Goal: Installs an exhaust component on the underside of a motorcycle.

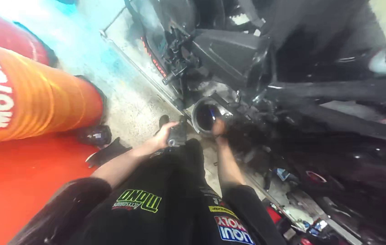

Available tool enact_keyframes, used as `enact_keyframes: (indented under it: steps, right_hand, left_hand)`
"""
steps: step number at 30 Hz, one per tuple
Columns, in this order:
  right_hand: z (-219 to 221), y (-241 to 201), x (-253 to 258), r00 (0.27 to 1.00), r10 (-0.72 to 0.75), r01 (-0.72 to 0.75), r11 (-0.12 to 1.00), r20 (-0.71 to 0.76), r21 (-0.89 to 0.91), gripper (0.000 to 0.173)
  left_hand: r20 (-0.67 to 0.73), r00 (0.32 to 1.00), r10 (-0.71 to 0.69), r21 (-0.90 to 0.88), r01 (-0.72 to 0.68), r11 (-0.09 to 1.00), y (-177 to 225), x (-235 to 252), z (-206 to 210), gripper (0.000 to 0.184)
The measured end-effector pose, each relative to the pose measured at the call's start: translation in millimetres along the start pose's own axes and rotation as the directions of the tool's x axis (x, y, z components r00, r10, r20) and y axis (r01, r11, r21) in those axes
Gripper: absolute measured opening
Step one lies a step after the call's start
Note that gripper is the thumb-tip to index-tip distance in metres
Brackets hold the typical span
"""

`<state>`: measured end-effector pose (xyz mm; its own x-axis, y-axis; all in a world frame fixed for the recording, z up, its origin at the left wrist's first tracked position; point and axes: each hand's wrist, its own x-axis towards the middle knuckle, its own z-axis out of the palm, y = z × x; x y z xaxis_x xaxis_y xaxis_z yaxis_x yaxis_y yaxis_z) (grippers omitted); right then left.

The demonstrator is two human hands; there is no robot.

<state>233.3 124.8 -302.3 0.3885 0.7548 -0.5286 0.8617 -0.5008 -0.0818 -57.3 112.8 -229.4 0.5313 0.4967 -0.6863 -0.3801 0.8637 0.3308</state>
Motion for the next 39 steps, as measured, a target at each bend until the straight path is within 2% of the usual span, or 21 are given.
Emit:
enact_keyframes:
  steps: [3, 5, 8, 10, 14, 17, 19, 21, 23, 26, 29, 32, 33, 35, 37, 39]
  right_hand:
    - [-7.8, -3.9, -18.8, 0.993, 0.080, -0.076, 0.996, 0.085, -0.051, 0.035]
    - [-3.7, -7.3, -23.5, 0.993, 0.081, -0.077, 0.996, 0.083, -0.047, 0.032]
    - [-7.7, -10.0, -19.0, 0.988, 0.137, -0.133, 0.990, 0.077, -0.056, 0.034]
    - [-8.6, -15.6, -27.0, 0.988, 0.103, -0.099, 0.994, 0.112, -0.045, 0.031]
    - [-15.0, -22.9, -33.9, 0.978, 0.143, -0.146, 0.989, 0.154, 0.007, 0.034]
    - [-1.5, -6.1, -33.6, 0.991, 0.072, -0.083, 0.992, 0.114, 0.097, 0.035]
    - [9.0, 24.7, -39.0, 0.999, 0.047, -0.049, 0.974, 0.012, 0.221, 0.039]
    - [13.8, 46.2, -54.0, 0.998, -0.029, 0.049, 0.932, -0.062, 0.359, 0.040]
    - [13.6, 37.2, -73.6, 0.979, -0.144, 0.196, 0.864, -0.147, 0.464, 0.043]
    - [16.0, 8.8, -85.8, 0.947, -0.226, 0.315, 0.791, -0.229, 0.525, 0.044]
    - [23.1, 21.8, -78.2, 0.972, -0.037, 0.163, 0.819, -0.232, 0.550, 0.048]
    - [20.0, 12.2, -89.7, 0.965, -0.028, 0.166, 0.837, -0.262, 0.522, 0.044]
    - [19.9, 15.2, -90.7, 0.964, 0.020, 0.124, 0.849, -0.266, 0.514, 0.045]
    - [20.9, 20.7, -88.0, 0.956, 0.096, 0.061, 0.860, -0.277, 0.507, 0.048]
    - [23.1, 8.5, -91.9, 0.961, 0.058, 0.092, 0.854, -0.269, 0.512, 0.050]
    - [23.7, 15.4, -95.5, 0.961, 0.118, 0.020, 0.871, -0.249, 0.492, 0.055]
  left_hand:
    - [0.095, 0.976, -0.194, 0.052, 0.189, 0.981, -10.5, 47.5, -5.3, 0.042]
    - [0.105, 0.964, -0.246, 0.075, 0.239, 0.968, -17.4, 71.3, -5.2, 0.044]
    - [0.086, 0.964, -0.253, 0.091, 0.245, 0.965, -13.1, 87.2, 1.3, 0.042]
    - [0.056, 0.968, -0.246, 0.115, 0.239, 0.964, -4.9, 83.5, 0.5, 0.040]
    - [0.004, 0.977, -0.215, 0.159, 0.211, 0.964, 22.8, 74.0, -11.5, 0.041]
    - [-0.087, 0.982, -0.169, 0.237, 0.185, 0.954, 41.7, 65.1, -17.2, 0.052]
    - [-0.084, 0.982, -0.168, 0.252, 0.184, 0.950, 51.1, 47.5, -12.5, 0.061]
    - [-0.035, 0.984, -0.176, 0.231, 0.179, 0.956, 50.2, 35.4, -0.5, 0.074]
    - [0.063, 0.980, -0.189, 0.230, 0.170, 0.958, 39.9, 45.2, 14.2, 0.085]
    - [-0.006, 0.978, -0.210, 0.351, 0.199, 0.915, 16.0, 80.9, 45.4, 0.080]
    - [-0.106, 0.974, -0.199, 0.417, 0.225, 0.881, 4.7, 109.2, 61.4, 0.064]
    - [-0.224, 0.956, -0.188, 0.418, 0.268, 0.868, -4.9, 121.1, 62.2, 0.062]
    - [-0.243, 0.951, -0.189, 0.416, 0.278, 0.866, -6.2, 121.8, 63.6, 0.062]
    - [-0.235, 0.954, -0.183, 0.397, 0.267, 0.878, -8.5, 124.1, 66.7, 0.061]
    - [-0.250, 0.953, -0.172, 0.361, 0.257, 0.897, -10.1, 123.6, 71.2, 0.059]
    - [-0.214, 0.961, -0.173, 0.341, 0.239, 0.909, -5.7, 117.2, 76.0, 0.056]
